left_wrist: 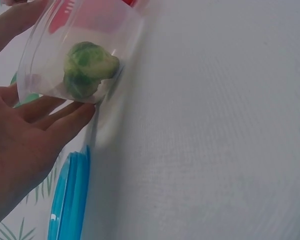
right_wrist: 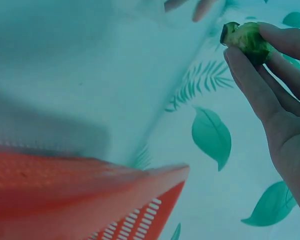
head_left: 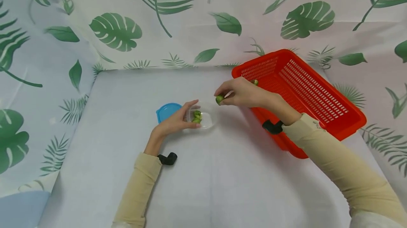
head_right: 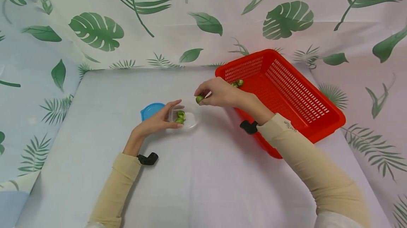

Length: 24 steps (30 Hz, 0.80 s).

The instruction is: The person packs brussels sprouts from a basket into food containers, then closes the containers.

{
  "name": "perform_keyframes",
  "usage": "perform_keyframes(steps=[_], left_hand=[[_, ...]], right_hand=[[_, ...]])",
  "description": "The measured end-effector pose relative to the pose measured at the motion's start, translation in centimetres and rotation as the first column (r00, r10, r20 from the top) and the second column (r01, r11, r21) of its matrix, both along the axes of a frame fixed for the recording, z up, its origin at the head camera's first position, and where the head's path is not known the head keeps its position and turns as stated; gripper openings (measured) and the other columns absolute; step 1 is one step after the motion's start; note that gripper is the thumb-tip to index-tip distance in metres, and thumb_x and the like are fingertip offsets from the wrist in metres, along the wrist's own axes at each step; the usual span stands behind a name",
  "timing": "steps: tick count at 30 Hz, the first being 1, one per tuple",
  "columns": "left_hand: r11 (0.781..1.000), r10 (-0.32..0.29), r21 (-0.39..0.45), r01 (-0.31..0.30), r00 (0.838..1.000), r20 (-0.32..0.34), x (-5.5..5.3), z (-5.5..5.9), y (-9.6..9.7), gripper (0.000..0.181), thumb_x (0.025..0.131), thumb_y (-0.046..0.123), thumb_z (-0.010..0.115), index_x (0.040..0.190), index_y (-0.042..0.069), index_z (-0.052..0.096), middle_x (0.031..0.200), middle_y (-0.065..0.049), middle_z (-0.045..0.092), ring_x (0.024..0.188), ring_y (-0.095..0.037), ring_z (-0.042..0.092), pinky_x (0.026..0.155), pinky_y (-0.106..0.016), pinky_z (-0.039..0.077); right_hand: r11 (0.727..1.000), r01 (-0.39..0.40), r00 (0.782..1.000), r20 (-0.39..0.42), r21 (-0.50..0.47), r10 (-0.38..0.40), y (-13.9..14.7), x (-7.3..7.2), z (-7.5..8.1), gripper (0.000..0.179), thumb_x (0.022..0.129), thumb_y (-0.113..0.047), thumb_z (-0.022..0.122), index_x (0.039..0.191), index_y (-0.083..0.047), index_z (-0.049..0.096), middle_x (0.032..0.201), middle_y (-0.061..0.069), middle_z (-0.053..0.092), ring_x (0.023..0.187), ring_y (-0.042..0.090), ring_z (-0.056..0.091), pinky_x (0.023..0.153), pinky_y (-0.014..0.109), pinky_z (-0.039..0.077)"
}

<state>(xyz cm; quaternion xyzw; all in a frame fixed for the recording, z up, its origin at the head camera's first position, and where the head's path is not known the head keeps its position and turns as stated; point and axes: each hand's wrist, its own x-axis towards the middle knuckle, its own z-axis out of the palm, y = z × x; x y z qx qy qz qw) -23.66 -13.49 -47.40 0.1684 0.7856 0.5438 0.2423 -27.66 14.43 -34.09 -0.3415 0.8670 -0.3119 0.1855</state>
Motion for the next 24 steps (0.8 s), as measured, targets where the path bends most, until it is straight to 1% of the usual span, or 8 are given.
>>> perform_keyframes(steps=[4, 9, 13, 17, 24], left_hand=[[1.000, -0.001, -0.019, 0.001, 1.000, -0.011, 0.0, -0.1, 0.0, 0.094, 0.090, 0.035, 0.079, 0.165, 0.026, 0.023, 0.163, 0.001, 0.038, 0.153, -0.023, 0.028, 0.118, -0.056, 0.031], [1.000, 0.004, -0.013, -0.004, 1.000, -0.004, 0.1, 0.0, 0.0, 0.094, 0.090, 0.036, 0.079, 0.165, 0.026, 0.023, 0.164, 0.001, 0.037, 0.154, -0.023, 0.026, 0.119, -0.056, 0.030], [1.000, 0.008, -0.017, -0.008, 1.000, -0.013, 0.1, 0.0, 0.0, 0.094, 0.089, 0.036, 0.080, 0.164, 0.026, 0.024, 0.163, 0.001, 0.039, 0.151, -0.023, 0.031, 0.117, -0.055, 0.033], [1.000, 0.011, -0.027, -0.012, 1.000, -0.014, 0.3, -0.2, 0.0, 0.095, 0.089, 0.038, 0.080, 0.164, 0.026, 0.024, 0.163, 0.001, 0.039, 0.149, -0.023, 0.034, 0.115, -0.054, 0.036], [1.000, 0.017, -0.014, -0.017, 1.000, -0.011, 0.3, 0.0, 0.0, 0.096, 0.088, 0.039, 0.081, 0.165, 0.027, 0.023, 0.164, 0.002, 0.037, 0.150, -0.023, 0.033, 0.117, -0.057, 0.034]], right_hand=[[0.999, -0.034, 0.999, 0.002, 0.003, 0.034, -0.5, 0.0, -0.5, 0.027, 0.091, -0.004, 0.076, 0.118, -0.001, 0.074, 0.110, 0.011, 0.076, 0.103, 0.026, 0.074, 0.090, 0.039, 0.059], [0.997, -0.065, 0.998, 0.004, 0.032, 0.065, -1.2, -0.3, -1.0, 0.026, 0.091, -0.005, 0.077, 0.117, -0.002, 0.075, 0.109, 0.010, 0.076, 0.103, 0.025, 0.074, 0.091, 0.039, 0.059], [0.994, -0.081, 0.997, 0.001, 0.078, 0.081, -1.8, -0.3, -1.5, 0.027, 0.092, -0.006, 0.076, 0.118, -0.003, 0.075, 0.110, 0.009, 0.076, 0.104, 0.025, 0.073, 0.092, 0.040, 0.058], [0.988, -0.106, 0.994, 0.006, 0.114, 0.106, -2.3, -0.2, -2.0, 0.028, 0.092, -0.006, 0.075, 0.120, -0.004, 0.075, 0.109, 0.008, 0.076, 0.103, 0.024, 0.073, 0.092, 0.038, 0.058], [0.981, -0.144, 0.989, 0.007, 0.131, 0.144, -3.3, 0.0, -2.9, 0.028, 0.091, -0.004, 0.076, 0.119, -0.001, 0.074, 0.108, 0.009, 0.077, 0.102, 0.025, 0.073, 0.090, 0.037, 0.059]])
